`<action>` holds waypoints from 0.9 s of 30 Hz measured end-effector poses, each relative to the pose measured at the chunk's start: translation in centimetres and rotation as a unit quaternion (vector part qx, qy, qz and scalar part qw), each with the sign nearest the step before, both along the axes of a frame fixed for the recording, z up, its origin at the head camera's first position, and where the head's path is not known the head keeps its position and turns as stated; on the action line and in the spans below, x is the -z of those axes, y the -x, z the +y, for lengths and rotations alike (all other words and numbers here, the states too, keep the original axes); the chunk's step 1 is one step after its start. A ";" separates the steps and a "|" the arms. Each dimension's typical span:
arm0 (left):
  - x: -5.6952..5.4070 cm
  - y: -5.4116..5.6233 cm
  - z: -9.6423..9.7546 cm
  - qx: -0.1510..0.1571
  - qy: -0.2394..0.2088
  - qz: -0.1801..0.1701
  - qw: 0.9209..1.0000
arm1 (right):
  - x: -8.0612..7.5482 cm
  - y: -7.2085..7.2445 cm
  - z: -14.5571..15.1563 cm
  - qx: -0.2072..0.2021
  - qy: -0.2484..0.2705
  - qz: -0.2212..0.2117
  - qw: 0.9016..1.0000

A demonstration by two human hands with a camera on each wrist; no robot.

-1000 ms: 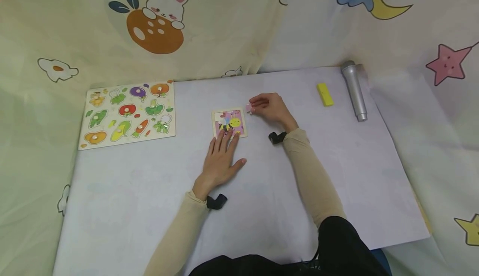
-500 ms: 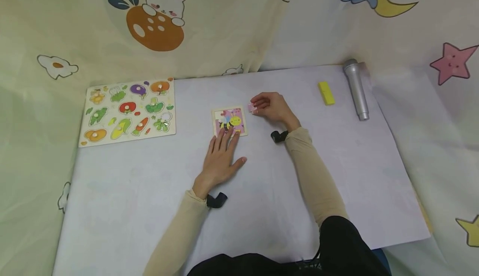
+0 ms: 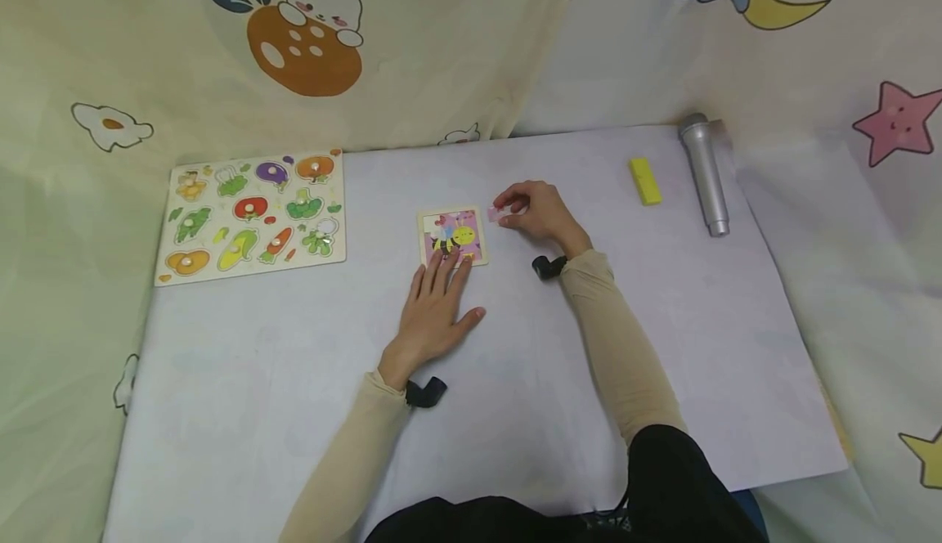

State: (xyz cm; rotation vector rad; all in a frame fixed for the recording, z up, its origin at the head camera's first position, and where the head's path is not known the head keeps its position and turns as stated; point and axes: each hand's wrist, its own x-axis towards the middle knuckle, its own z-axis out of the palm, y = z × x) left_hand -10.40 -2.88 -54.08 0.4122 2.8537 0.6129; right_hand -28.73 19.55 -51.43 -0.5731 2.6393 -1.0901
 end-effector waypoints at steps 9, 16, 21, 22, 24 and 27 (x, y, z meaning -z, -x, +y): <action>0.3 -0.3 -0.1 -0.005 0.003 0.003 1.000 | -0.1 0.0 0.1 -0.010 -0.002 -0.021 1.000; 0.3 -0.2 0.0 -0.007 -0.007 0.004 1.000 | -0.2 0.0 0.3 0.002 -0.010 -0.030 0.999; 0.3 0.0 0.0 -0.005 -0.005 0.002 1.000 | -0.3 0.1 0.5 0.005 -0.010 -0.033 0.999; 0.2 0.0 0.0 -0.005 -0.005 0.002 1.000 | -0.3 0.1 0.5 0.006 -0.010 -0.032 0.999; 0.2 0.0 0.0 -0.004 -0.006 0.000 1.000 | -0.3 0.1 0.6 0.007 -0.010 -0.031 0.999; 0.1 0.1 0.0 -0.003 -0.007 -0.004 1.000 | -0.3 0.2 0.7 0.009 -0.008 -0.032 0.999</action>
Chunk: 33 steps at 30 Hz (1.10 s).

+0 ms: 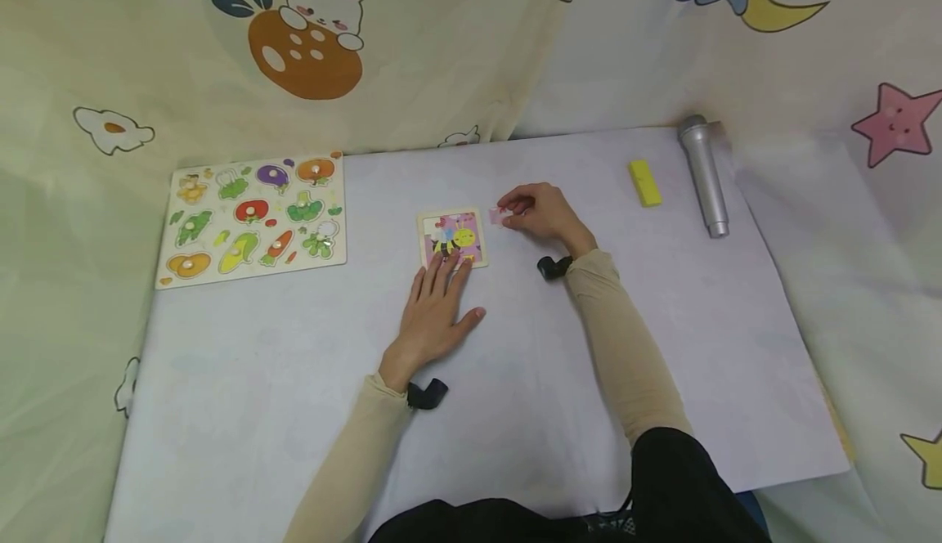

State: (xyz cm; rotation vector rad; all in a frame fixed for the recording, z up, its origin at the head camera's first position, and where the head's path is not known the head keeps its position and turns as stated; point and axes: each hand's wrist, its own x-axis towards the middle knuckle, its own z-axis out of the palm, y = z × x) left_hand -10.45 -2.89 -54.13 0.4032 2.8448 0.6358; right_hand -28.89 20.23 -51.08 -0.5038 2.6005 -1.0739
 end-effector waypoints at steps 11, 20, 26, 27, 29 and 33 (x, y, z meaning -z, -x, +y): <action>-0.2 0.0 -0.1 -0.005 -0.007 0.001 1.000 | 0.0 0.5 0.4 0.009 0.041 -0.033 0.999; 0.2 0.1 0.0 -0.010 -0.017 0.002 1.000 | -1.0 -0.2 -3.1 -0.018 0.055 0.010 0.998; 0.2 0.1 0.0 -0.003 -0.012 0.001 1.000 | -1.0 -0.6 -6.1 -0.069 0.014 0.033 0.997; 0.2 0.1 0.0 -0.002 -0.012 0.002 1.000 | -1.1 -0.7 -6.6 -0.080 0.008 0.034 0.996; 0.1 0.1 0.0 -0.001 -0.011 0.004 1.000 | -1.1 -0.8 -7.5 -0.102 -0.006 0.038 0.994; 0.0 0.1 -0.1 0.002 -0.012 0.008 1.000 | -1.4 -0.9 -8.8 -0.124 -0.044 0.048 0.990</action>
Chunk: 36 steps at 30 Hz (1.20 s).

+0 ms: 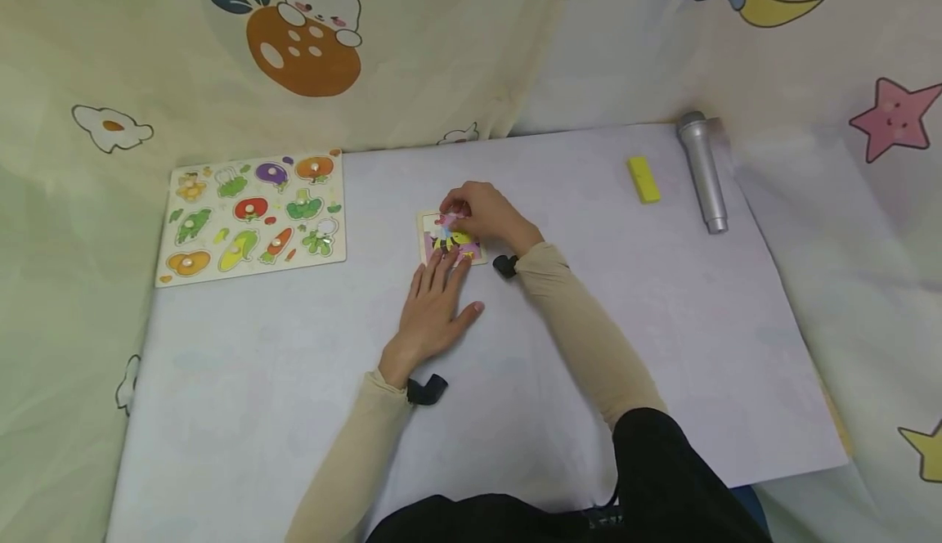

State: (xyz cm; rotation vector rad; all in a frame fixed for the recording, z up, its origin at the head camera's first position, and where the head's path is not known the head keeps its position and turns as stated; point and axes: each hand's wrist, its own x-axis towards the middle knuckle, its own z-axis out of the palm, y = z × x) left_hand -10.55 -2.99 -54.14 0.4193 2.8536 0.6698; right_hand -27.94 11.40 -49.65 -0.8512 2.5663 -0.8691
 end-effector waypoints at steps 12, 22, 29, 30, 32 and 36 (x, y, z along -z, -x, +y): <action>0.2 0.1 -0.1 0.002 -0.001 0.008 1.000 | -0.7 0.1 -1.4 -0.044 -0.069 0.018 0.996; 0.3 0.2 -0.3 0.004 0.007 0.006 1.000 | -0.9 0.2 -1.6 -0.050 -0.070 -0.004 0.996; 0.1 0.1 -0.2 0.005 0.004 0.007 1.000 | -0.6 0.4 -1.5 -0.053 -0.063 0.008 0.997; 0.1 0.1 -0.2 0.004 0.004 0.007 1.000 | -0.6 0.4 -1.5 -0.053 -0.061 0.010 0.997; 0.1 0.1 -0.1 0.003 0.003 0.007 1.000 | -0.6 0.4 -1.5 -0.051 -0.055 0.012 0.997; 0.2 0.1 0.0 0.000 0.002 0.004 1.000 | -0.5 0.4 -1.7 -0.045 -0.041 0.019 0.998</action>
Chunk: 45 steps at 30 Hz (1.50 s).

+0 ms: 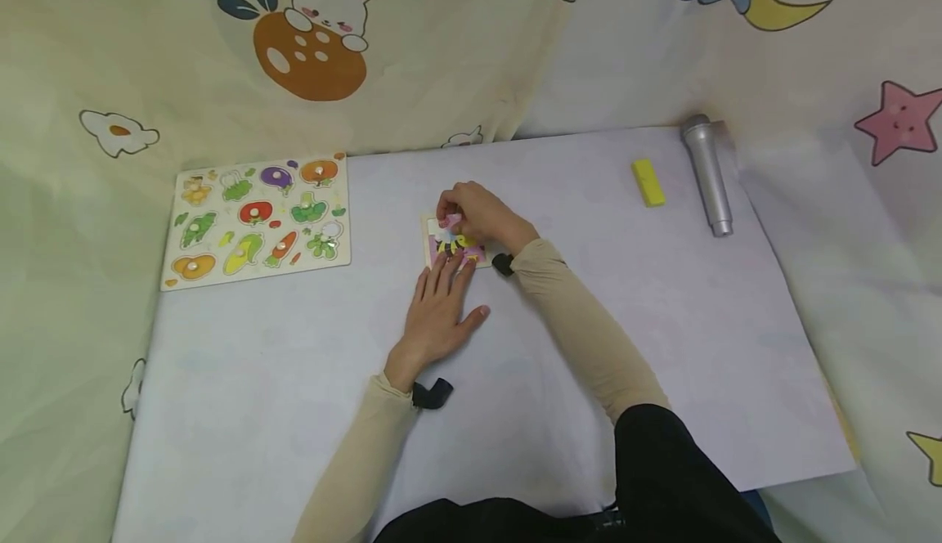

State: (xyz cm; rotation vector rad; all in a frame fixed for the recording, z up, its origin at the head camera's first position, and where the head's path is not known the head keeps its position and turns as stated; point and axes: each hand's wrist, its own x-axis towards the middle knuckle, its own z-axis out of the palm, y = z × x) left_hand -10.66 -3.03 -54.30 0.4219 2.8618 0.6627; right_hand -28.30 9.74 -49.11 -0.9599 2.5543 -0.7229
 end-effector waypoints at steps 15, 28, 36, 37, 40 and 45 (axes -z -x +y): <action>0.1 -0.1 0.1 -0.003 -0.001 -0.001 1.000 | 0.1 -0.2 1.0 0.071 0.024 -0.024 0.997; 0.1 -0.1 0.0 -0.004 -0.002 -0.006 1.000 | 0.6 -0.1 1.9 0.090 0.080 -0.035 0.992; 0.1 0.0 0.3 -0.003 0.003 -0.005 1.000 | 1.2 0.0 4.3 0.144 0.134 -0.031 0.980; 0.1 0.0 0.4 -0.003 0.004 -0.006 1.000 | 1.2 0.0 4.8 0.152 0.136 -0.038 0.978; 0.1 0.0 0.4 -0.002 0.007 -0.009 1.000 | 1.2 0.1 6.2 0.169 0.142 -0.054 0.974; 0.1 0.0 0.3 -0.008 0.008 -0.013 1.000 | 1.4 0.6 8.4 0.175 0.145 -0.061 0.972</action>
